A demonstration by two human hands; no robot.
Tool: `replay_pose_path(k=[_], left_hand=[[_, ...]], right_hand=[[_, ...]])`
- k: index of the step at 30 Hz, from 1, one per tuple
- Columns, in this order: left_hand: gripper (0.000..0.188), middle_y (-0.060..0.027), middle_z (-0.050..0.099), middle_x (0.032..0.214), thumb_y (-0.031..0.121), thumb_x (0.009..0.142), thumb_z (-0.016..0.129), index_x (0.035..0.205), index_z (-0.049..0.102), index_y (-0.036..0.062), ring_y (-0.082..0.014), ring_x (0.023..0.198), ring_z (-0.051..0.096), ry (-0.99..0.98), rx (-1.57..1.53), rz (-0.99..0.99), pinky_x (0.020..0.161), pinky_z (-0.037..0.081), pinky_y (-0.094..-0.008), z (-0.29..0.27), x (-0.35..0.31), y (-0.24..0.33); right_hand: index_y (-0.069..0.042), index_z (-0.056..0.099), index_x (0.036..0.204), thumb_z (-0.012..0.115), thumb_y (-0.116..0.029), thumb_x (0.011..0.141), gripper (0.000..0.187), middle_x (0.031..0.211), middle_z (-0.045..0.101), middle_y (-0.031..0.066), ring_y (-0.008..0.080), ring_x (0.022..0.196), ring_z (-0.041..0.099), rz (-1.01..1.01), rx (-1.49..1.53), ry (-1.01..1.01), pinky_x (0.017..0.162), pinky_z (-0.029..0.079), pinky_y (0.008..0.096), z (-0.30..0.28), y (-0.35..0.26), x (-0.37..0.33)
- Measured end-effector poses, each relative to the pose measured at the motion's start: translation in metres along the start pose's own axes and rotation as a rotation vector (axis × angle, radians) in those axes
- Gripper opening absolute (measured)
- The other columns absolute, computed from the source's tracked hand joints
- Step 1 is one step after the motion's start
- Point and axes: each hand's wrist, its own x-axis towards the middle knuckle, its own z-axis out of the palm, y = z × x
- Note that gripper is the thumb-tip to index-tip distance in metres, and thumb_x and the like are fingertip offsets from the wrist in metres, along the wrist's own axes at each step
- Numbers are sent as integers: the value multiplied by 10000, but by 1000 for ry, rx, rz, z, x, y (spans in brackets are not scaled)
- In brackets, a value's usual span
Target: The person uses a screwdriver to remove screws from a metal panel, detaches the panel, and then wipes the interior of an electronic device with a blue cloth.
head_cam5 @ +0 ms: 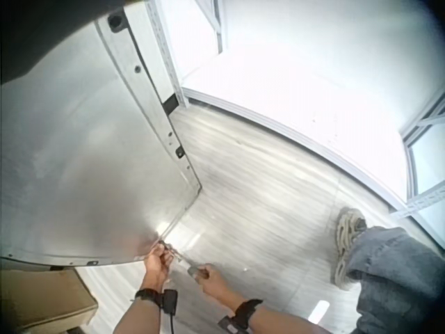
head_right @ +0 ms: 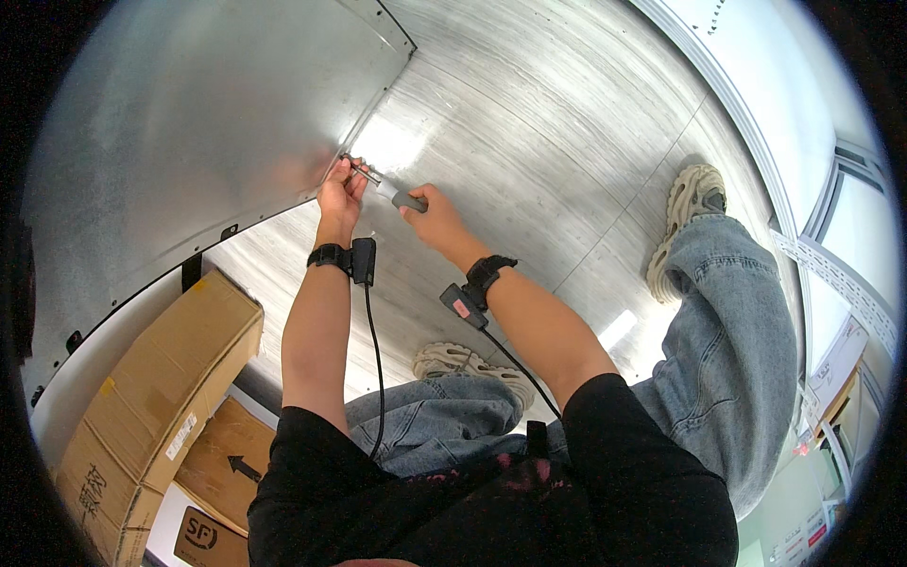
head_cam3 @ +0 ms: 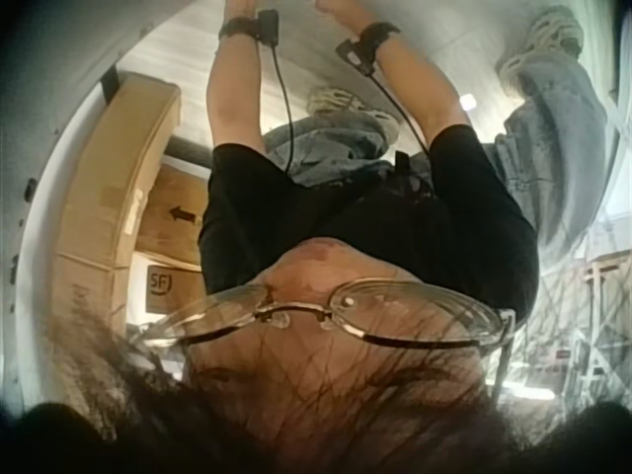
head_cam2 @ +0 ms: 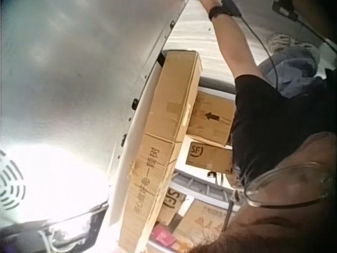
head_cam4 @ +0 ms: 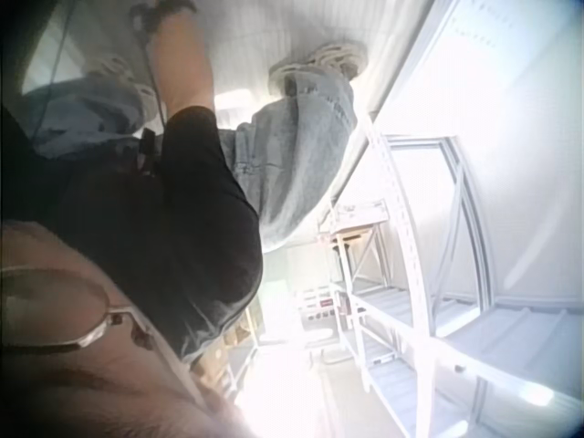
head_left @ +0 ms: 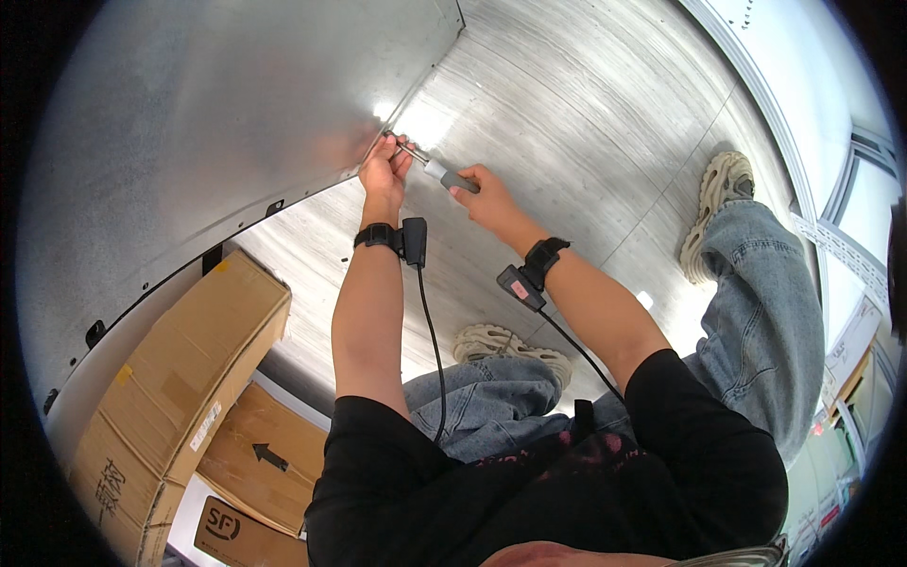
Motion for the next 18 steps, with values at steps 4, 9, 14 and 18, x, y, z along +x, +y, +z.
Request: replay_pose_path(k=[4, 9, 14, 18], left_hand=[[212, -79, 692, 956, 114, 904, 627, 1105, 590, 58, -183, 793, 686, 16, -33, -14, 634, 539, -251, -3, 3, 2], [229, -78, 690, 958, 123, 892, 654, 1101, 591, 52, -183, 790, 682, 33, -41, -30, 623, 538, -242, -4, 5, 2], [132, -28, 680, 937, 188, 912, 639, 999, 635, 89, -146, 837, 665, 35, -12, -31, 634, 522, -209, 2, 4, 3], [123, -8, 679, 924, 207, 915, 635, 981, 644, 104, -132, 835, 662, 30, -2, -35, 636, 508, -198, -2, 2, 2]], right_hand=[[-4, 505, 1182, 648, -196, 882, 384, 1020, 594, 144, 200, 738, 617, -144, -245, 105, 598, 524, 331, 5, 1, -3], [24, 494, 1194, 674, -142, 852, 421, 991, 595, 128, 189, 753, 615, 457, 474, -230, 644, 576, 366, -15, -23, -4], [42, 494, 1227, 561, -250, 918, 430, 929, 591, 122, 213, 677, 624, -68, -114, 12, 597, 567, 340, -2, 15, 9], [14, 508, 1247, 541, -288, 942, 430, 878, 625, 119, 196, 701, 622, 75, -162, -194, 611, 557, 318, -6, -14, -2]])
